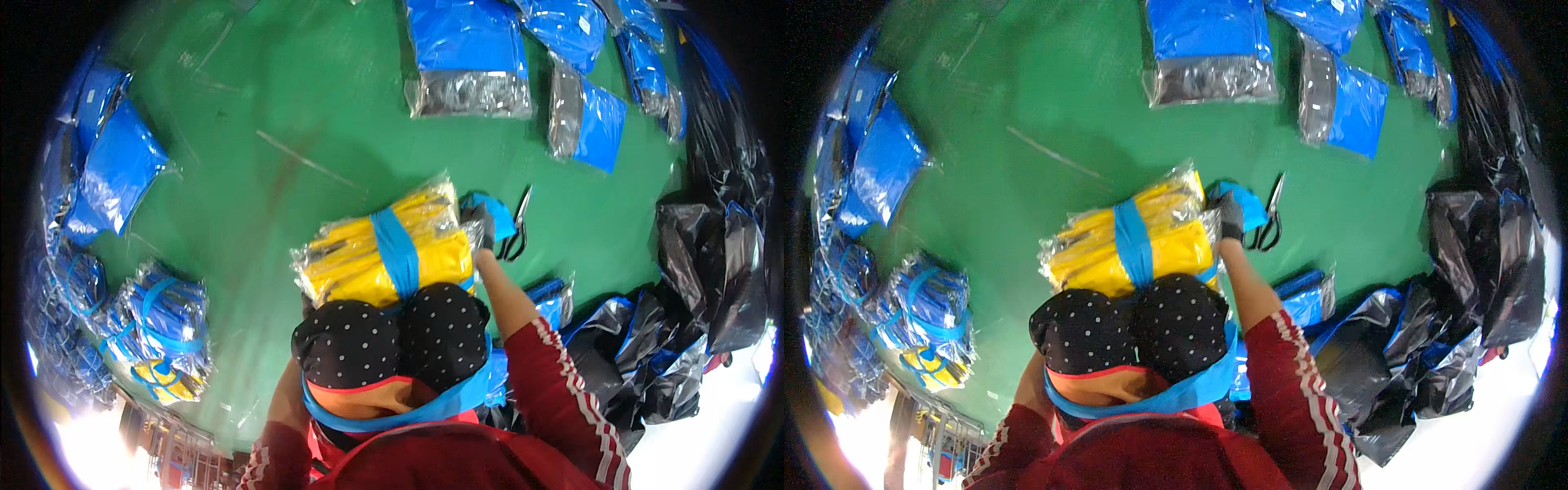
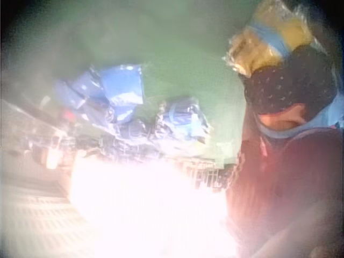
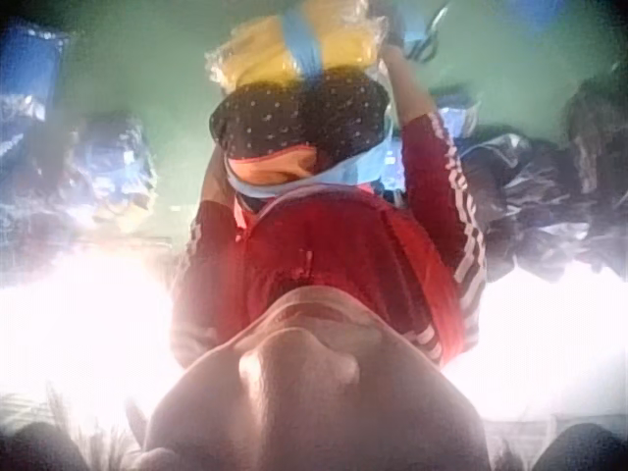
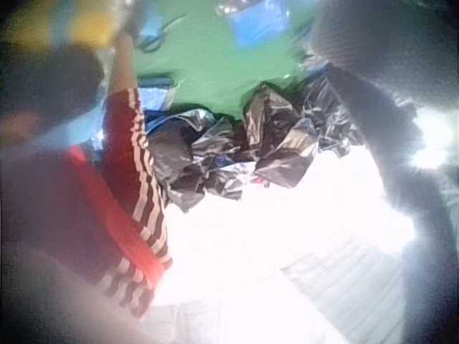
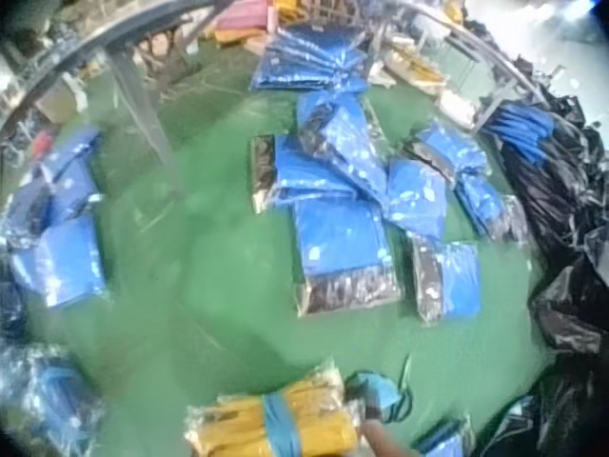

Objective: The person gathers yellow and blue plastic-wrapped packages on a green floor, stacks them, and secures each stack with a blue strap. Using scissors, the person cuts the strap and moves the completed bundle aside before repeating the process with additional packages.

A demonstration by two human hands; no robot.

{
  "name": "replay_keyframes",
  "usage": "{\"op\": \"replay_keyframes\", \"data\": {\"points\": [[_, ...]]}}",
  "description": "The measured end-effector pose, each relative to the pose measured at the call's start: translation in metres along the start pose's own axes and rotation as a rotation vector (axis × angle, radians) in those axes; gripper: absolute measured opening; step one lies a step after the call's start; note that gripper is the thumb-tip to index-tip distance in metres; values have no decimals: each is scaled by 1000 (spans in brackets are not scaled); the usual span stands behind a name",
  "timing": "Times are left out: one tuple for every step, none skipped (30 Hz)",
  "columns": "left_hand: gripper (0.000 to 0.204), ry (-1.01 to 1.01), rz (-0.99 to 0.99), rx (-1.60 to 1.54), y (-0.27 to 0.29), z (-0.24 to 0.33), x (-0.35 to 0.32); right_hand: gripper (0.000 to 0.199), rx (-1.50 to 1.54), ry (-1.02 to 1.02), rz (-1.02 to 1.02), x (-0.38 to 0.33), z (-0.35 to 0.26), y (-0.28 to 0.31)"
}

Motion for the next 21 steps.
{"op": "replay_keyframes", "data": {"points": [[45,-10,11,-8,-10,-7,-5,49,9,5,14,-3,3,-1],[45,-18,25,-14,-18,-12,-7,48,10,10,22,-6,7,-2],[45,-37,40,-24,-25,-17,-5,48,9,12,37,-8,12,-4],[45,-49,52,-30,-30,-21,-1,48,10,13,49,-11,17,-6],[44,-58,59,-37,-34,-24,6,47,9,11,58,-12,23,-9],[44,-63,60,-38,-37,-27,14,47,12,15,67,-12,29,-12],[44,-68,62,-44,-39,-29,23,47,14,24,68,-10,33,-15],[44,-78,73,-47,-41,-30,32,46,27,31,75,-7,37,-17],[44,-88,91,-59,-41,-30,41,46,24,34,84,-3,40,-18],[44,-98,107,-76,-43,-30,49,45,23,37,89,1,44,-18],[44,-110,116,-78,-46,-30,55,45,35,39,92,6,46,-18],[44,-120,119,-81,-52,-30,59,45,44,43,93,10,47,-17],[44,-128,135,-87,-56,-31,60,44,57,50,97,13,48,-15],[44,-133,145,-95,-63,-31,59,44,64,52,100,14,48,-13],[44,-146,159,-105,-68,-31,58,44,83,55,106,14,47,-9],[44,-158,172,-111,-72,-30,56,43,110,60,108,12,44,-5],[44,-180,177,-124,-73,-28,55,43,140,70,106,9,41,0],[44,-208,182,-146,-71,-25,53,43,183,85,99,4,36,6],[44,-242,185,-170,-64,-19,53,42,235,110,93,-3,29,14],[44,-292,200,-221,-51,-12,49,42,333,156,92,-10,20,27],[44,-368,229,-299,-30,-1,47,42,461,210,78,-18,9,42]]}}
Point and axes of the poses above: each hand's wrist, its own x-axis towards the middle knuckle, its own y-axis out of the back of the hand, z = x × y, the point moved 8 cm from there along x, towards the middle knuckle, and after that the axes turned 10 degrees about -x, right-handed, at the moved point
